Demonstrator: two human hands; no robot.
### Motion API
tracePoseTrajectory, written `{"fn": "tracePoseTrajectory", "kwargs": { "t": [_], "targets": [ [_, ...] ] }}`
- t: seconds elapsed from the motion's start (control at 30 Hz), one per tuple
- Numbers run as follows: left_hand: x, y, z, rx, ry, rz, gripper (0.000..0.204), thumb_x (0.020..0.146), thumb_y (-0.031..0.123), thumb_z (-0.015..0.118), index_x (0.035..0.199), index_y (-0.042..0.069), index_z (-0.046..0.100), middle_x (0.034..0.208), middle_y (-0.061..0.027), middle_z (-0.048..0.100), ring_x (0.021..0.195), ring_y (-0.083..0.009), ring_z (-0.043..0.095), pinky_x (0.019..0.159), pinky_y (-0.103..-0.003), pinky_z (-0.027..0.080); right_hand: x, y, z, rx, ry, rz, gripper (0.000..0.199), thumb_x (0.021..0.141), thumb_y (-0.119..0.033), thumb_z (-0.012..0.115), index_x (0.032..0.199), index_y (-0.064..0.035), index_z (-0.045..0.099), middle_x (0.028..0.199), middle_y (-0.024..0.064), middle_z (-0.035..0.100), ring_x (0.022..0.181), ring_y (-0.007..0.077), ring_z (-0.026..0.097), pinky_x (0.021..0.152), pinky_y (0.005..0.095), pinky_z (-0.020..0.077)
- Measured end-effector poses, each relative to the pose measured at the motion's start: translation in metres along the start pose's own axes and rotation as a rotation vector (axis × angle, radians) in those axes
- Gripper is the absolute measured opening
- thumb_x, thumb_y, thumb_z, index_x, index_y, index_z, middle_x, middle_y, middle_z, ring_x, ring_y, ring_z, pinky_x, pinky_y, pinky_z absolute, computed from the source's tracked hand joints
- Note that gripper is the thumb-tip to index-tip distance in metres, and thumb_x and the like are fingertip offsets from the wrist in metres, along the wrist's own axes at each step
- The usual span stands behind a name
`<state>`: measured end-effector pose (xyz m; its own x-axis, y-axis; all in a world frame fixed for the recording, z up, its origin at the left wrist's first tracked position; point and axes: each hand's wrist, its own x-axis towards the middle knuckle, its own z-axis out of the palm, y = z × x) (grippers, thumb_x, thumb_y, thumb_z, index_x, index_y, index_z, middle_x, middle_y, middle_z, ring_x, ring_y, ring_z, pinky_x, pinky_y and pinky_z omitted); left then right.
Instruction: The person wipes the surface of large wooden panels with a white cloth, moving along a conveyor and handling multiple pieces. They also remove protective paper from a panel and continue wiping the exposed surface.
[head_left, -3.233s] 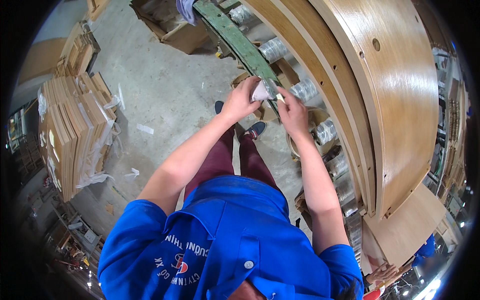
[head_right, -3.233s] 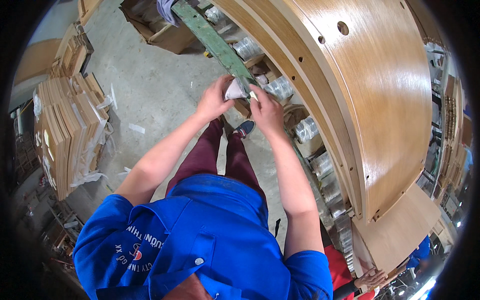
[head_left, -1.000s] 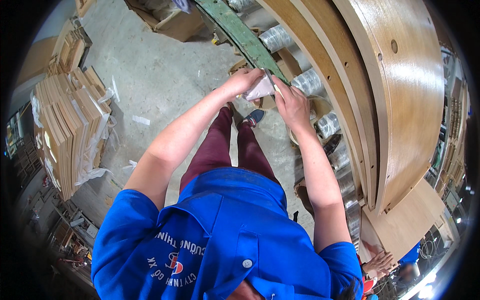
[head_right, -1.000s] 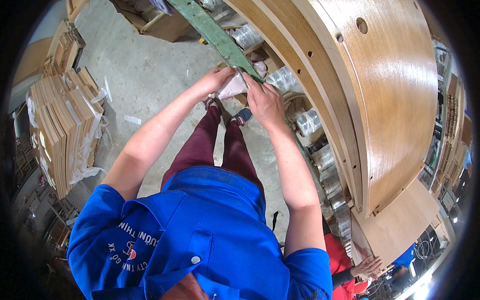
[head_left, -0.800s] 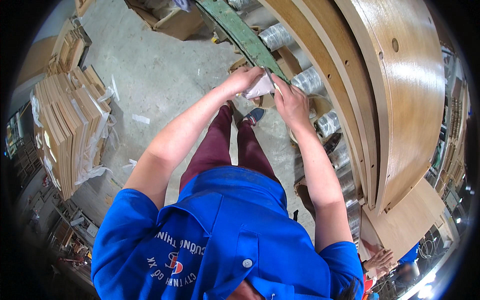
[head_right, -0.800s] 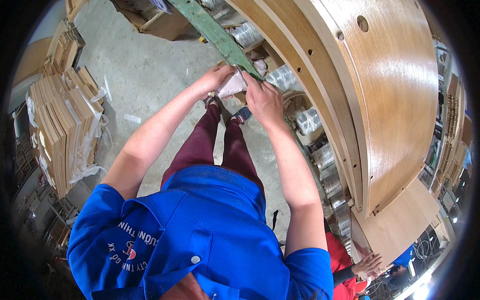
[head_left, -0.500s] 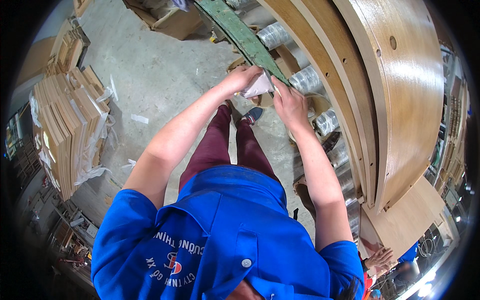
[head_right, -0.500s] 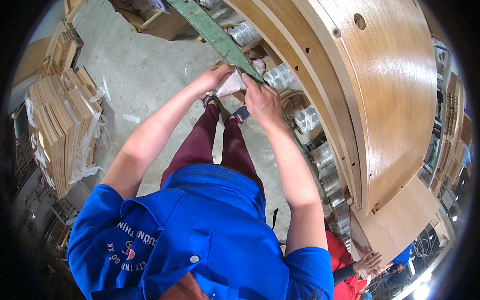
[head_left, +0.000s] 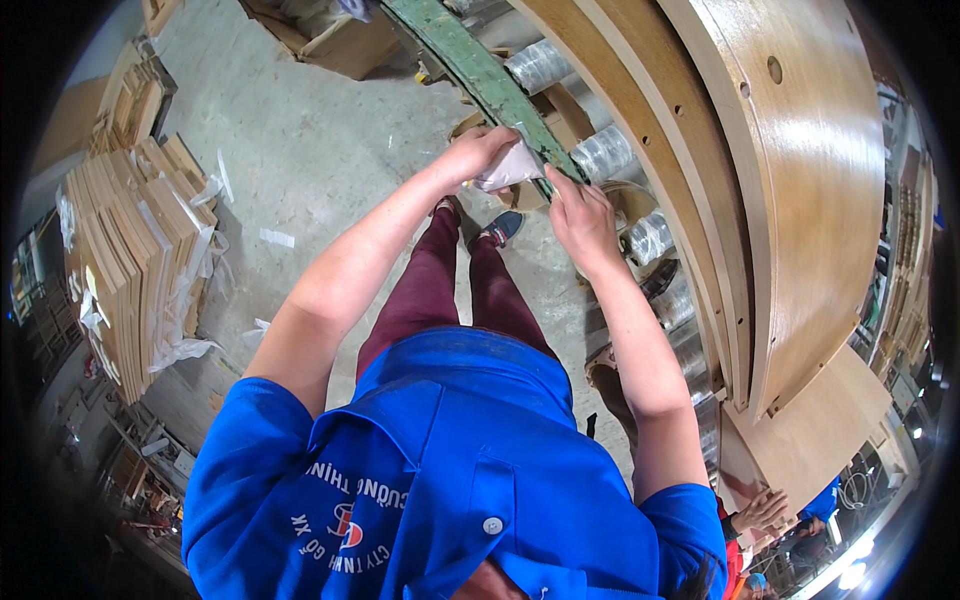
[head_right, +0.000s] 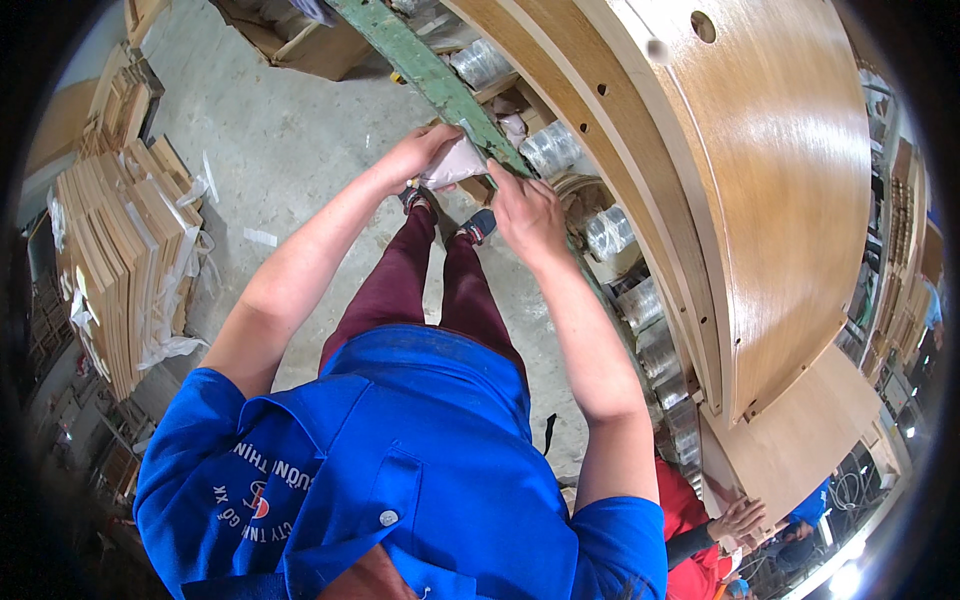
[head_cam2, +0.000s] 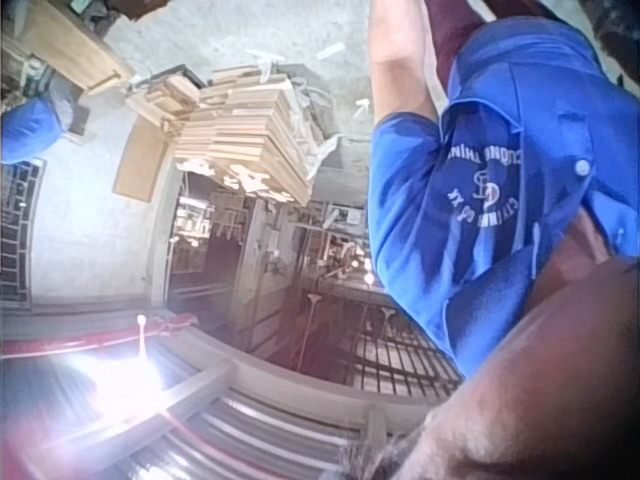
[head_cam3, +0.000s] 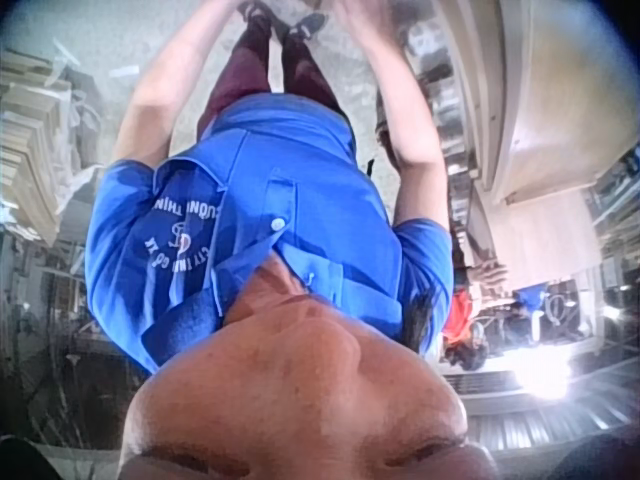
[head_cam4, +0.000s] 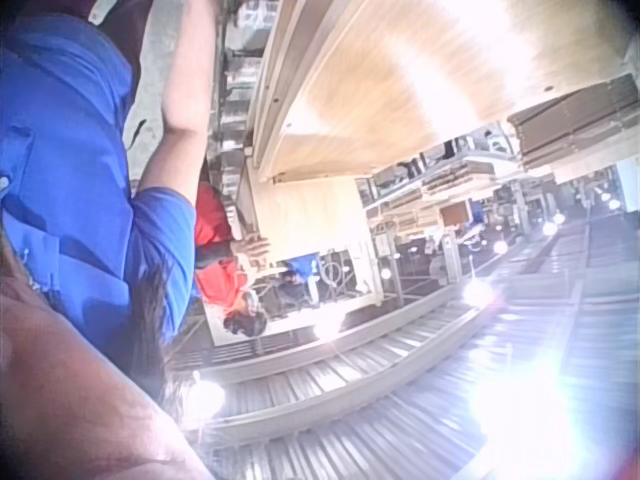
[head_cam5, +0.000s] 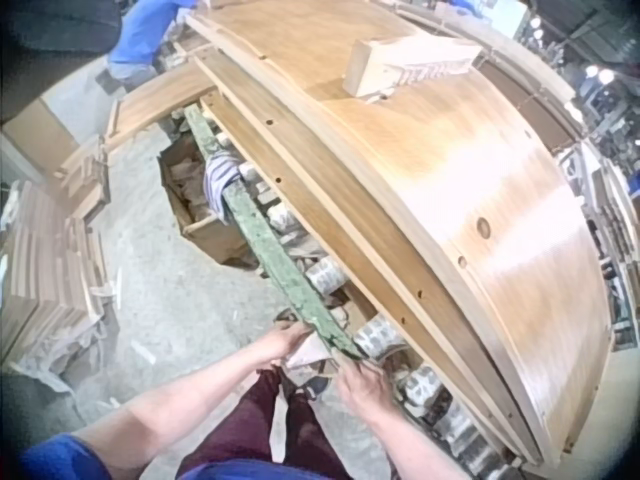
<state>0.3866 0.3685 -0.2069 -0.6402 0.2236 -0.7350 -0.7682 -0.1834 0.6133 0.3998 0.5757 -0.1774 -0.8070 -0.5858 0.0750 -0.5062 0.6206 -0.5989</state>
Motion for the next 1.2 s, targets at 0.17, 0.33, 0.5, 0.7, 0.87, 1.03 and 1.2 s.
{"fn": "tracePoseTrajectory", "kwargs": {
  "t": [0.17,0.33,0.5,0.7,0.87,1.03,1.2],
  "targets": [
    [-0.002,0.002,0.001,0.004,0.008,-0.004,0.042,0.088,0.038,0.047,0.105,0.000,0.055,0.085,-0.0107,0.062,0.064,-0.0183,0.062,0.051,-0.030,0.053,-0.016,0.004,-0.010,-0.050,-0.044,-0.015,0.041,0.075,0.001,0.056,0.115,-0.0060,0.054,0.081,0.0157,0.061,0.074,0.0328,0.058,0.070,0.0423,0.0442],
    [-0.003,0.003,-0.004,0.055,-0.010,-0.004,0.041,0.087,0.038,0.051,0.105,0.001,0.056,0.086,-0.0085,0.063,0.066,-0.0150,0.061,0.054,-0.028,0.051,-0.035,0.007,-0.033,-0.110,-0.118,-0.042,0.042,0.073,-0.002,0.057,0.115,-0.0067,0.055,0.075,0.0127,0.060,0.072,0.0312,0.057,0.068,0.0401,0.0458],
    [-0.021,-0.010,-0.019,0.221,-0.224,0.158,0.034,0.082,0.035,0.064,0.098,0.005,0.061,0.084,-0.0006,0.063,0.075,-0.0065,0.057,0.064,-0.021,0.044,-0.037,-0.013,-0.052,0.182,-0.125,0.156,0.037,0.079,-0.002,0.056,0.116,-0.0047,0.054,0.085,0.0155,0.060,0.080,0.0305,0.059,0.071,0.0362,0.0473],
    [-0.064,-0.006,-0.026,0.184,-0.432,0.148,0.032,0.080,0.022,0.069,0.105,0.005,0.058,0.094,0.0005,0.062,0.085,-0.0060,0.056,0.075,-0.023,0.046,0.007,-0.046,-0.019,0.584,-0.159,0.275,0.022,0.082,-0.011,0.061,0.102,-0.0021,0.062,0.089,0.0118,0.057,0.075,0.0200,0.057,0.067,0.0291,0.0452],
    [-0.070,-0.007,-0.035,0.368,-0.353,0.137,0.030,0.078,0.021,0.071,0.100,0.006,0.059,0.088,0.0025,0.061,0.078,-0.0053,0.054,0.067,-0.022,0.044,0.020,-0.053,0.000,0.622,-0.062,0.223,0.010,0.079,-0.009,0.061,0.079,0.0005,0.059,0.075,0.0088,0.056,0.070,0.0184,0.057,0.064,0.0288,0.0443],
    [-0.063,-0.009,-0.042,0.478,-0.279,0.105,0.032,0.075,0.027,0.074,0.096,0.006,0.060,0.083,0.0021,0.061,0.075,-0.0058,0.054,0.063,-0.023,0.044,0.001,-0.039,-0.023,0.392,-0.053,0.186,0.011,0.079,-0.012,0.063,0.075,-0.0024,0.060,0.071,0.0090,0.055,0.065,0.0231,0.055,0.060,0.0327,0.0445],
    [-0.038,0.001,-0.034,0.579,-0.298,0.167,0.037,0.075,0.037,0.072,0.091,0.004,0.063,0.077,0.0008,0.061,0.068,-0.0069,0.054,0.058,-0.024,0.043,-0.027,-0.040,-0.026,0.229,-0.121,0.074,0.011,0.077,-0.014,0.067,0.077,-0.0038,0.063,0.071,0.0100,0.056,0.066,0.0279,0.057,0.060,0.0364,0.0465]
  ]
}}
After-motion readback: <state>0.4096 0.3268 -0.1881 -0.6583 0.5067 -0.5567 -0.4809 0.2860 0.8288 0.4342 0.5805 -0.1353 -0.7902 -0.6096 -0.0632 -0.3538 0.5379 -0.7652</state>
